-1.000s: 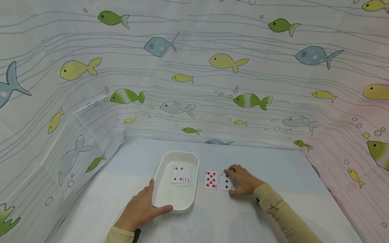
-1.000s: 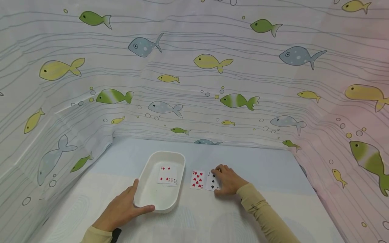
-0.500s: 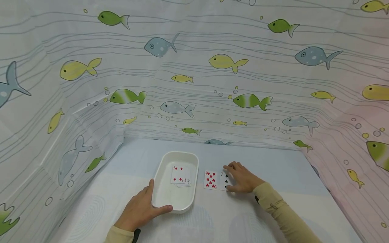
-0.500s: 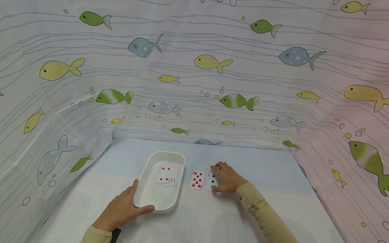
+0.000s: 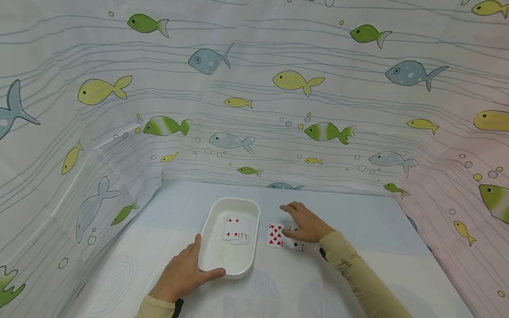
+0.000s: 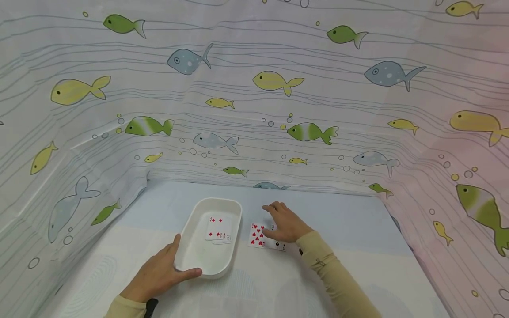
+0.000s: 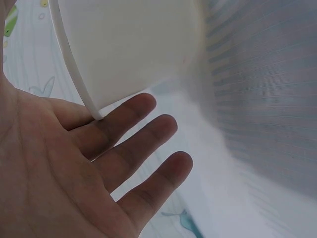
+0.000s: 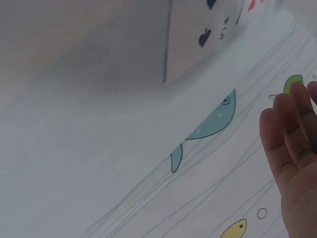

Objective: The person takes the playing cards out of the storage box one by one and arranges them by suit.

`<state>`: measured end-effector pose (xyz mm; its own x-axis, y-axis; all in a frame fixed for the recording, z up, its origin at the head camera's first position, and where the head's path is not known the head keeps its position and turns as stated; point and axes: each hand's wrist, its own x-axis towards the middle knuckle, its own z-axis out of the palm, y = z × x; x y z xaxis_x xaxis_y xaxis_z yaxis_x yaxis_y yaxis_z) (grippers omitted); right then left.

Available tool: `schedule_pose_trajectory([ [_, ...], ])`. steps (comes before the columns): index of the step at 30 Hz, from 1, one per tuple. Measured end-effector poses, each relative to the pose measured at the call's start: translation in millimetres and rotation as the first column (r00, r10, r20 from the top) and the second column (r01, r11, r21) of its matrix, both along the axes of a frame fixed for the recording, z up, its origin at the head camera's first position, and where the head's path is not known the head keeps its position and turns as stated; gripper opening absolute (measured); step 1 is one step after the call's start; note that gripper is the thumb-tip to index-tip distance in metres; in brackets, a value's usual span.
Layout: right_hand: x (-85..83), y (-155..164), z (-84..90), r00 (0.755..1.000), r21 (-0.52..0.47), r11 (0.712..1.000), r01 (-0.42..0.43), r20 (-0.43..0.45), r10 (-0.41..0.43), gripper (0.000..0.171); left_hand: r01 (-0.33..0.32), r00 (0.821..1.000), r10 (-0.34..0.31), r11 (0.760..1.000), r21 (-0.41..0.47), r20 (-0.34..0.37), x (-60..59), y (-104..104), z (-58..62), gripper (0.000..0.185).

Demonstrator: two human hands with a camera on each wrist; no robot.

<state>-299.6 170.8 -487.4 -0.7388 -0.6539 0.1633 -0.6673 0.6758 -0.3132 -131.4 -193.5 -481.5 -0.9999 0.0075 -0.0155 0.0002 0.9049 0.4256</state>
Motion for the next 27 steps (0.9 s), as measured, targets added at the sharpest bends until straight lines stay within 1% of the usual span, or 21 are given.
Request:
schedule_pose_trajectory([
  [6, -3.5, -24.6, 9.2, 1.0, -0.003, 1.0, 0.001, 0.001, -0.001, 0.074, 0.013, 1.0, -0.014, 1.0, -0.011, -0.011, -0.4, -0.3, 1.3, 0.135],
  [11, -5.5, -47.8, 21.5, 1.0, 0.003, 1.0, -0.02, 0.001, 0.02, 0.077, 0.014, 1.0, -0.015, 1.0, -0.014, -0.016, -1.4, -1.0, 1.8, 0.136],
  [16, -6.1, -71.3, 31.2, 0.999, -0.006, 0.999, -0.044, -0.001, 0.044, 0.077, 0.017, 1.0, -0.017, 1.0, -0.018, -0.003, -2.2, 0.1, 3.8, 0.134],
  [22, -6.1, -97.3, 35.2, 0.997, -0.012, 0.997, -0.078, 0.016, 0.078, 0.078, 0.02, 1.0, -0.02, 1.0, -0.004, 0.0, -0.7, -0.2, 3.7, 0.133],
  [27, -7.4, -114.6, 33.5, 0.995, 0.009, 0.996, -0.093, 0.034, 0.093, 0.079, 0.014, 1.0, -0.014, 1.0, -0.004, 0.011, -0.2, 0.6, 3.1, 0.134],
])
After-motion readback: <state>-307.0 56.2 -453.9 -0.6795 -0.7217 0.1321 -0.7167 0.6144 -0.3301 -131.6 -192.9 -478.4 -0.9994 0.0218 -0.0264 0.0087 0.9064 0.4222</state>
